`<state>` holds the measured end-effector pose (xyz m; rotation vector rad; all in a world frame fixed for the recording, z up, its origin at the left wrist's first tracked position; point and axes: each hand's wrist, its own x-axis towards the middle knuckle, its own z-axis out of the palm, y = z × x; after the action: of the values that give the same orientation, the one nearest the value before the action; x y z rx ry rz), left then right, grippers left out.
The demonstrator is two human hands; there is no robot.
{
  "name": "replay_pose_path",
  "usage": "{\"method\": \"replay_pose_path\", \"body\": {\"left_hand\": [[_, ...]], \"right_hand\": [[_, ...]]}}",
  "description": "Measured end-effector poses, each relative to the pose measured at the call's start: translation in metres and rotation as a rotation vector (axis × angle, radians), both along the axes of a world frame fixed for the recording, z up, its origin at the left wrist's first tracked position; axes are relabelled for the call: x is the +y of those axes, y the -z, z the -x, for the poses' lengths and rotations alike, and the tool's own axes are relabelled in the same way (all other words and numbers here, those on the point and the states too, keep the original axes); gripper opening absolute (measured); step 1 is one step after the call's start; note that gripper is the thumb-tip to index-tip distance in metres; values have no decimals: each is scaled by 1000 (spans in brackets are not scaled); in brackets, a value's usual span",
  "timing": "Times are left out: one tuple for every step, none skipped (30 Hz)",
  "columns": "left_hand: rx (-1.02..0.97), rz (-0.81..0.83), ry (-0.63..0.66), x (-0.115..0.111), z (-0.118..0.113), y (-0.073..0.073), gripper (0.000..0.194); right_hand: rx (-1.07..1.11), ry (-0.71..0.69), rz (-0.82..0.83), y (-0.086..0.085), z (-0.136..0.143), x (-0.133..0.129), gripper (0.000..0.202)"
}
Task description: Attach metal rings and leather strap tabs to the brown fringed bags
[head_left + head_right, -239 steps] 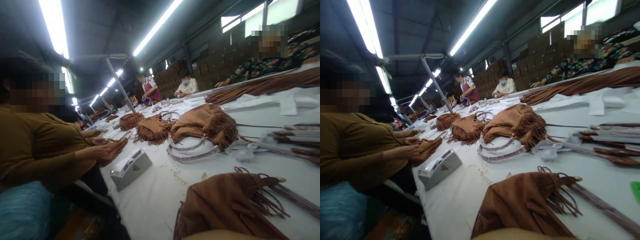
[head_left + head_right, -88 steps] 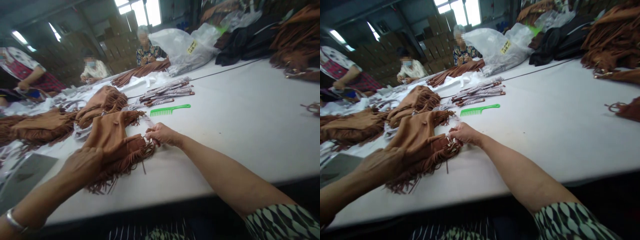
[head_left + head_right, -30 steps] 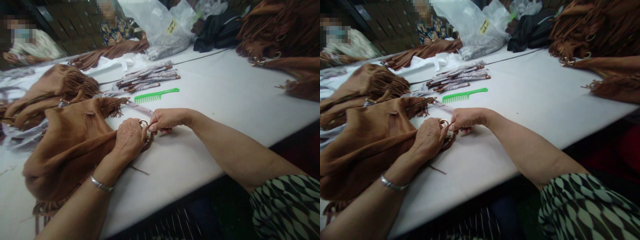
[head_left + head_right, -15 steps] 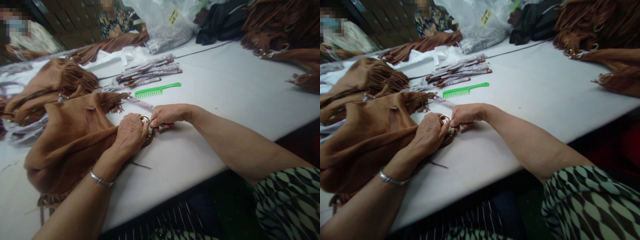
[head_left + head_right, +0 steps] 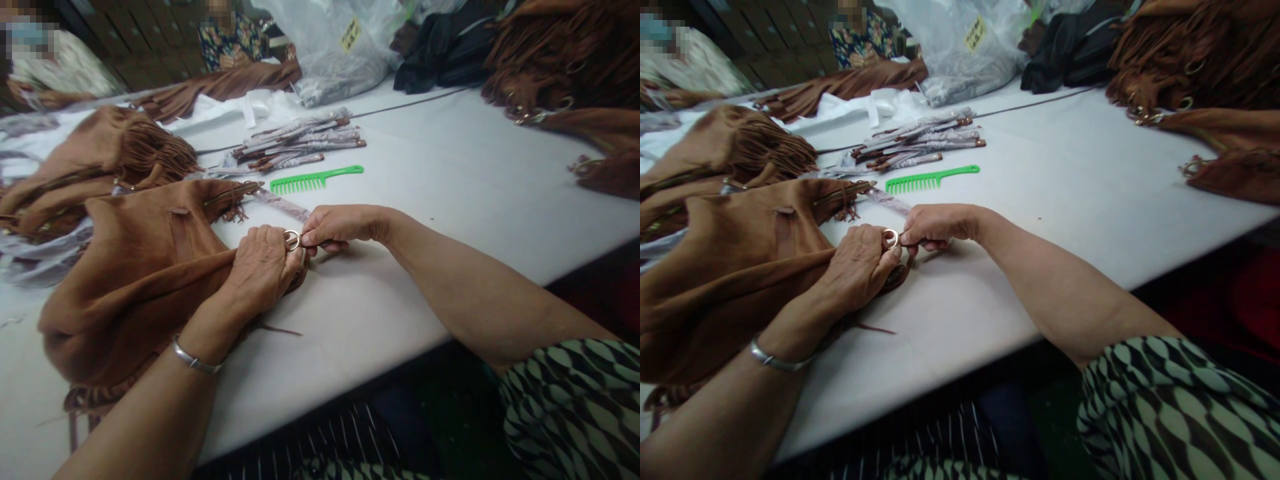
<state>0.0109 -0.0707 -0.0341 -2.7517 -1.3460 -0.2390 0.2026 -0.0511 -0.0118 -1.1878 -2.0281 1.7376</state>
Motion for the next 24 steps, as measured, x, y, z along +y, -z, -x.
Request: {"method": "replay_pose_path", "body": {"left_hand": [[-1,-4,8,0,1,1,31],[-2,-8,16,1,1,2,31],[-2,-12,20,1,2,2,31],[-1,-16,20,1,2,3,29],[-1,-20,19,1,2,3,28],[-2,-21,19,1,3,3,26],[-2,-20,19,2,3,3,24],[0,-18,20,2,2,3,24],[4,-16,18,3,2,3,24],[9,-14,12,3,1,3,24],[15,-13,2,3,1,2,25],[18,-14,-12,4,0,2,25],[16,-17,-25,4,-1,2,25],[9,-24,-34,4,-1,2,25],[0,-34,-39,4,-2,2,25],[-7,-44,-41,4,-2,2,25],[-14,-53,-41,4,-2,3,26],[-19,-57,-42,3,-2,3,27],[-23,-57,-43,3,-2,2,27],[-27,-54,-45,3,-2,2,27],[-31,-54,-48,2,-2,2,27],[-35,-54,-49,2,-2,2,27],[-38,-54,-47,1,-2,2,27],[-42,-55,-45,1,-1,2,26]], "right_hand": [[7,-10,7,0,-1,1,22],[13,-21,17,1,-3,1,22],[18,-36,29,1,-5,2,21],[22,-54,39,0,-7,2,20],[27,-76,46,0,-9,3,19],[34,-100,48,-1,-10,3,19],[41,-124,46,-1,-12,4,19],[43,-144,41,-2,-13,3,19],[39,-155,34,-3,-13,3,19],[29,-157,26,-4,-13,2,20],[16,-156,20,-4,-12,1,22],[5,-153,13,-5,-11,0,24],[-4,-150,7,-6,-9,-2,26],[-11,-144,-1,-7,-7,-3,28],[-18,-134,-11,-8,-6,-4,29],[-29,-121,-25,-8,-4,-5,29],[-40,-106,-41,-9,-3,-5,29],[-52,-93,-56,-9,-3,-5,28],[-62,-85,-66,-9,-2,-5,27],[-67,-81,-70,-9,-2,-4,27],[-67,-80,-70,-8,-2,-4,26],[-65,-79,-64,-7,-2,-3,26],[-63,-75,-58,-6,-2,-3,26],[-60,-70,-54,-6,-1,-3,26]]}}
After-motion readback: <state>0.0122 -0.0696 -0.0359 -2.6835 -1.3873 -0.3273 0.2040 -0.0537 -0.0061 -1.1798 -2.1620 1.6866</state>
